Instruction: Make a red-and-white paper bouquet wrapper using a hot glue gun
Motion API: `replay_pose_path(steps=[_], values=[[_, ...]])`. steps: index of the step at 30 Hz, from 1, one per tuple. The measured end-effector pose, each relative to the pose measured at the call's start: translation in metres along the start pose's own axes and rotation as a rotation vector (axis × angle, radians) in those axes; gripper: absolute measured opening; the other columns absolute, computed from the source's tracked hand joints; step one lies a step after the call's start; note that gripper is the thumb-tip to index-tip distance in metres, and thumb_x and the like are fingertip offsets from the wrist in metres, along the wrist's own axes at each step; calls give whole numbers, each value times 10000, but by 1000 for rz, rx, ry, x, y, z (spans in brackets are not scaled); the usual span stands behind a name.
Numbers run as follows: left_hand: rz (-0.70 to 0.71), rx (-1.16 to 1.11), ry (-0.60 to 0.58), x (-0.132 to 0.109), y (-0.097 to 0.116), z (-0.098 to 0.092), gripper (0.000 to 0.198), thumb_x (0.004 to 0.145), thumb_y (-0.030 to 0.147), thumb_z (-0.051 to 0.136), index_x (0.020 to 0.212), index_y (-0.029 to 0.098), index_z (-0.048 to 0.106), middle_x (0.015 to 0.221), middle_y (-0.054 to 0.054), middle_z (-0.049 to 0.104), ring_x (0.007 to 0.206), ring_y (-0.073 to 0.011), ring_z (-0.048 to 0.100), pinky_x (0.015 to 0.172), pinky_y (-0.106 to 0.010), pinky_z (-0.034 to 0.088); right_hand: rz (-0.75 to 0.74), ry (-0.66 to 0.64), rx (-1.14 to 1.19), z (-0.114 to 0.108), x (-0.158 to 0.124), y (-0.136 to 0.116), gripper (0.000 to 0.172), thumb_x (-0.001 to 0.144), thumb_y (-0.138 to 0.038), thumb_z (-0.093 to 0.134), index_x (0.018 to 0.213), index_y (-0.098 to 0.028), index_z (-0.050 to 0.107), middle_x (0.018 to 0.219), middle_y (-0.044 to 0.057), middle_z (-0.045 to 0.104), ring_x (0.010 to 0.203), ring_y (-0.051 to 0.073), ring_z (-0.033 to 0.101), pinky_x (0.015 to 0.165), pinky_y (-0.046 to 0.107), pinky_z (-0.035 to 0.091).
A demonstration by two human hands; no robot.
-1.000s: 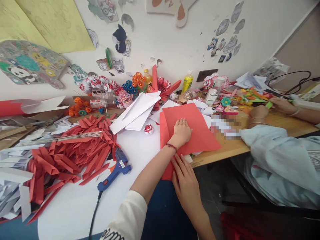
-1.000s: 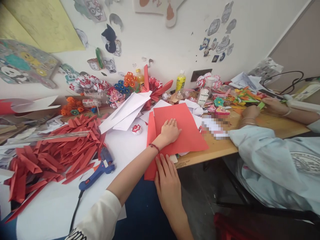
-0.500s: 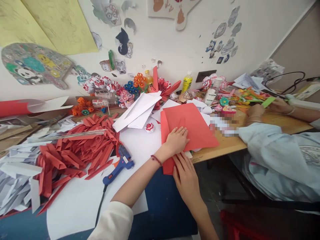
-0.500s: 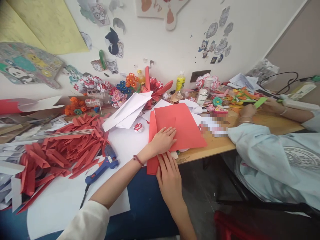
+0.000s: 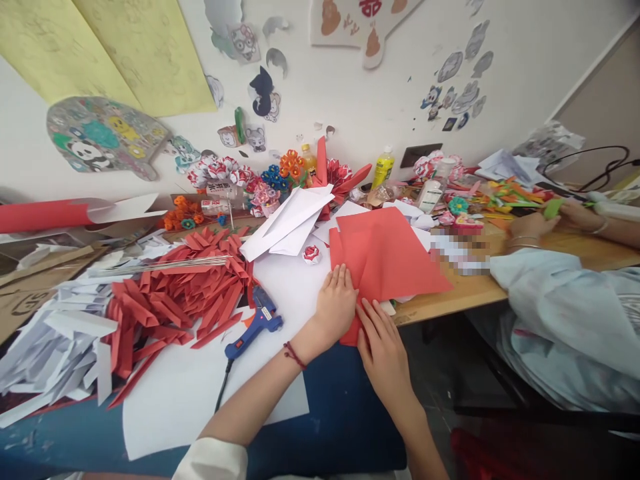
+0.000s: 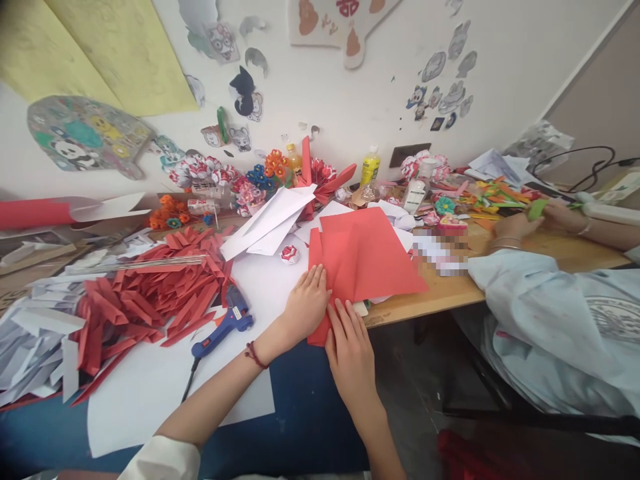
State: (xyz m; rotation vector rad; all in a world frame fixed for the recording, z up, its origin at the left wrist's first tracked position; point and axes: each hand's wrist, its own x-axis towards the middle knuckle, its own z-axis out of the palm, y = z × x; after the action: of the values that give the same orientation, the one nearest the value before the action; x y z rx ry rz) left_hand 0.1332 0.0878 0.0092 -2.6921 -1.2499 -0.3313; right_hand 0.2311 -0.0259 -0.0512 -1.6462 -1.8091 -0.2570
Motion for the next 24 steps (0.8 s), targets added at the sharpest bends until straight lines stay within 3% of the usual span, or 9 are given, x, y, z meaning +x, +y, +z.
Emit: replay_pose_path(steps=[4,9,15,24], values=[[-115,-48,-7,16,-4,16,491,1045,225,371,1432,-51,495,1508,-305,451,1456,-314,432,1177,-450,367,10,9,6,1,0,-1,520,1000,-156,440,1518,-186,453,1509,98,539,1434,279,460,1159,502,435],[-211,-82,-3,51,-8,29,545,1044,255,379,1409,-138,473,1481,-364,446,1431,-360,459,1175,-465,351,7,0,2,1,-1,-1,513,998,-151,451,1510,-171,462,1521,102,526,1452,271,435,1172,495,420],[-321,-112,32,87,-13,44,562,1035,305,391,1431,-82,484,1487,-365,455,1433,-387,447,1169,-568,304,18,-8,24,1,-1,0,528,1005,-163,433,1531,-196,437,1525,101,521,1456,278,432,1168,514,423],[-425,-129,70,116,-31,51,552,1020,302,432,1425,-68,489,1463,-321,519,1423,-361,451,1189,-499,291,29,-14,44,-1,0,0,535,1004,-161,432,1537,-205,429,1531,101,513,1460,279,424,1164,512,426]])
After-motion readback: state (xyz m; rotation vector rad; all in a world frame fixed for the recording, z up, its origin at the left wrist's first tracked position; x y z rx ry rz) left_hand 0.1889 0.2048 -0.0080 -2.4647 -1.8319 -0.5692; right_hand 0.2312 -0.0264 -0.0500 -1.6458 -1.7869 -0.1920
